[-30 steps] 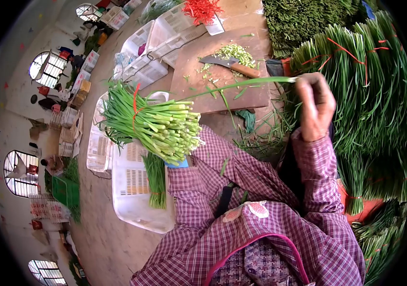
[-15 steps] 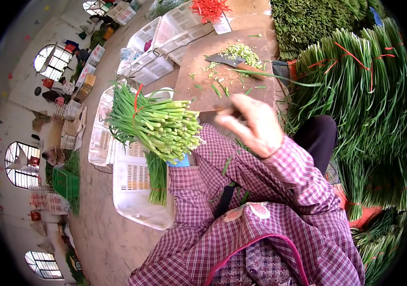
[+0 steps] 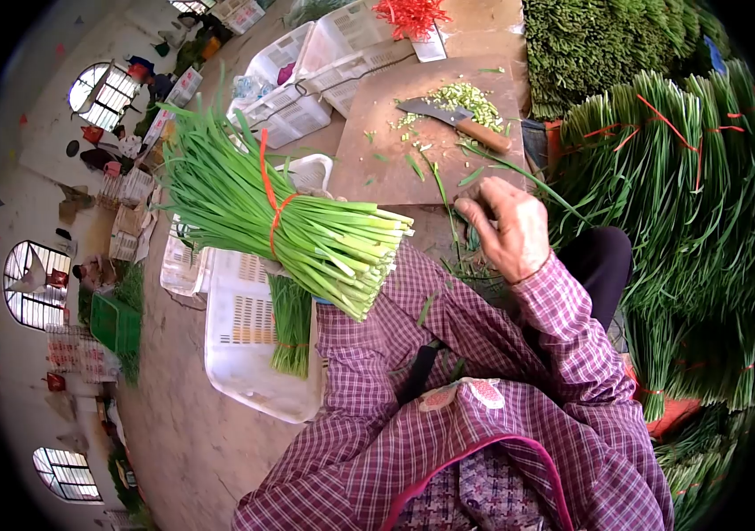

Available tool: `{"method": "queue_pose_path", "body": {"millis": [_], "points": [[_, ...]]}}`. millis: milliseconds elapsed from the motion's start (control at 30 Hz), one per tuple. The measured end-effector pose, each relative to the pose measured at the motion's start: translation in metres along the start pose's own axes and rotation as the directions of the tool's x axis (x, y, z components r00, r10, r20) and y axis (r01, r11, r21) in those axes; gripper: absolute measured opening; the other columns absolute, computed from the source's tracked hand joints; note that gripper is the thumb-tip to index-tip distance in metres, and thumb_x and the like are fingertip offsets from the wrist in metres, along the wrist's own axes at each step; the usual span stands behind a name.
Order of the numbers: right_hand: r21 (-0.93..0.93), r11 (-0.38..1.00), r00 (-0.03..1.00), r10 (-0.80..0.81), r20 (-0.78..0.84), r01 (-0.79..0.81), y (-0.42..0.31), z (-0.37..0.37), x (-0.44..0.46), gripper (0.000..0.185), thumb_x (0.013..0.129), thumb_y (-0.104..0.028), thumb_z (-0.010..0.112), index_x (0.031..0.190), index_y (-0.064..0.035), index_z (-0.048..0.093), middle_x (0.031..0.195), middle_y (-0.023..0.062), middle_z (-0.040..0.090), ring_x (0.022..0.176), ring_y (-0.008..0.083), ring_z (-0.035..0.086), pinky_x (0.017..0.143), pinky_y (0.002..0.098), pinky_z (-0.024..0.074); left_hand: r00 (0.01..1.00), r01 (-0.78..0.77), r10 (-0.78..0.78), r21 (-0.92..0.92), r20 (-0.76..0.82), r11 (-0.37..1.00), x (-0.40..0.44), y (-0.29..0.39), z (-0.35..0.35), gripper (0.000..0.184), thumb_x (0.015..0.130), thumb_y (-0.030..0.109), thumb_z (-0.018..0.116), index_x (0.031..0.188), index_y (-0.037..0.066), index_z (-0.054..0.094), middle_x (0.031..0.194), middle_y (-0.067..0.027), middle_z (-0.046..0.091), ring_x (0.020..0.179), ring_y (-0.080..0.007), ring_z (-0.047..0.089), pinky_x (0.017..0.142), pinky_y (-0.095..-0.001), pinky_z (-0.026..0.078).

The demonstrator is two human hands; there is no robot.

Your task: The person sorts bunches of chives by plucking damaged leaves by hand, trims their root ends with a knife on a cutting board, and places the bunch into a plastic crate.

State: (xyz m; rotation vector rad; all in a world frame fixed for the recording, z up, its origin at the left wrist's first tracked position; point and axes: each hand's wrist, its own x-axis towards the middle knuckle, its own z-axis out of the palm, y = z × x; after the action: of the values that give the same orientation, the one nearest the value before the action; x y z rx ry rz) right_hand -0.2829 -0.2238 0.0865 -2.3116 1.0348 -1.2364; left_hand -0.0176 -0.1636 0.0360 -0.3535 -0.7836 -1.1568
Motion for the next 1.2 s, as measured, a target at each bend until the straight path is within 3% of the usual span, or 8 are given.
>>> {"method": "queue_pose_path", "body": {"millis": [267, 433, 533, 700, 833, 933, 1067, 1200], "points": [[0.292, 0.951, 0.974, -0.157, 0.165, 0.104, -0.069, -0.023, 0.017, 0.018, 0.08, -0.021, 0.069, 0.092, -0.0079, 0.067, 0.074, 0.0079, 0.054, 0.074, 0.0274, 0.059, 0.063, 0.0372, 0.0468, 0.996, -0.049, 0.044, 0.058, 0.077, 0.997, 0.004, -0.002, -0.002, 0.08, 0.083, 0.056, 0.061, 0.142, 0.007, 0.037, 0.139, -0.0242, 0.043, 0.126, -0.0434, 0.04, 0.104, -0.0651, 0.029], [0.208, 0.97, 0.98, -0.151, 0.128, 0.123, -0.076, -0.01, 0.018, 0.02, 0.078, -0.023, 0.07, 0.082, -0.0046, 0.062, 0.073, 0.0084, 0.055, 0.072, 0.0292, 0.06, 0.061, 0.04, 0.0466, 0.995, -0.084, 0.068, 0.218, 0.079, 0.972, -0.001, -0.001, -0.012, 0.078, 0.084, 0.059, 0.057, 0.14, 0.006, 0.041, 0.129, -0.0246, 0.052, 0.112, -0.0427, 0.054, 0.094, -0.0656, 0.04], [0.271, 0.959, 0.985, -0.123, 0.12, 0.087, -0.069, -0.005, 0.016, 0.019, 0.079, -0.021, 0.069, 0.084, -0.0037, 0.062, 0.073, 0.0098, 0.055, 0.071, 0.0302, 0.059, 0.061, 0.0402, 0.0464, 0.976, -0.163, 0.184, 0.172, -0.116, 0.972, -0.014, -0.002, -0.015, 0.08, 0.083, 0.06, 0.058, 0.14, 0.007, 0.04, 0.129, -0.021, 0.053, 0.111, -0.0385, 0.055, 0.092, -0.0623, 0.045], [0.428, 0.904, 0.994, -0.039, 0.101, -0.008, -0.051, -0.006, 0.019, 0.024, 0.079, -0.021, 0.067, 0.074, -0.0008, 0.055, 0.072, 0.0133, 0.057, 0.07, 0.0345, 0.059, 0.062, 0.043, 0.0444, 0.955, 0.015, 0.091, 0.354, -0.283, 0.935, -0.006, -0.005, 0.012, 0.081, 0.081, 0.056, 0.063, 0.141, 0.007, 0.039, 0.136, -0.0162, 0.049, 0.119, -0.0337, 0.05, 0.099, -0.0547, 0.044], [0.509, 0.857, 0.995, 0.048, 0.084, -0.084, -0.037, -0.025, 0.014, 0.02, 0.082, -0.015, 0.067, 0.075, 0.0018, 0.058, 0.066, 0.0089, 0.051, 0.057, 0.0185, 0.051, 0.053, 0.0324, 0.0401, 0.922, 0.039, 0.126, 0.413, -0.365, 0.91, -0.001, -0.006, 0.025, 0.077, 0.08, 0.05, 0.066, 0.14, 0.008, 0.04, 0.135, -0.0147, 0.049, 0.121, -0.0323, 0.05, 0.102, -0.0534, 0.042], [0.639, 0.722, 0.933, 0.026, 0.358, -0.266, -0.023, -0.053, 0.011, 0.023, 0.086, -0.019, 0.066, 0.076, 0.0014, 0.061, 0.065, 0.0068, 0.055, 0.058, 0.0144, 0.053, 0.054, 0.033, 0.0419, 0.921, 0.065, 0.106, 0.416, -0.375, 0.907, 0.006, -0.003, 0.035, 0.075, 0.078, 0.043, 0.071, 0.137, 0.007, 0.042, 0.135, -0.0147, 0.05, 0.119, -0.0316, 0.051, 0.102, -0.051, 0.044], [0.284, 0.929, 0.95, -0.283, 0.133, 0.237, -0.038, -0.042, 0.014, 0.021, 0.081, -0.023, 0.068, 0.083, -0.0068, 0.055, 0.075, 0.01, 0.048, 0.072, 0.0304, 0.057, 0.059, 0.0409, 0.0453, 0.868, 0.082, 0.199, 0.526, -0.455, 0.847, 0.008, -0.008, 0.042, 0.075, 0.078, 0.043, 0.07, 0.137, 0.006, 0.042, 0.133, -0.0143, 0.051, 0.117, -0.0304, 0.052, 0.1, -0.049, 0.046], [0.176, 0.89, 0.885, -0.445, 0.139, 0.42, -0.054, -0.031, 0.02, 0.016, 0.075, -0.017, 0.065, 0.088, -0.0121, 0.057, 0.083, 0.0067, 0.049, 0.081, 0.0251, 0.057, 0.06, 0.0389, 0.0479, 0.861, 0.097, 0.22, 0.571, -0.459, 0.815, 0.013, -0.013, 0.049, 0.073, 0.08, 0.046, 0.068, 0.135, 0.006, 0.043, 0.129, -0.0135, 0.053, 0.115, -0.0296, 0.054, 0.098, -0.0482, 0.047]]}}
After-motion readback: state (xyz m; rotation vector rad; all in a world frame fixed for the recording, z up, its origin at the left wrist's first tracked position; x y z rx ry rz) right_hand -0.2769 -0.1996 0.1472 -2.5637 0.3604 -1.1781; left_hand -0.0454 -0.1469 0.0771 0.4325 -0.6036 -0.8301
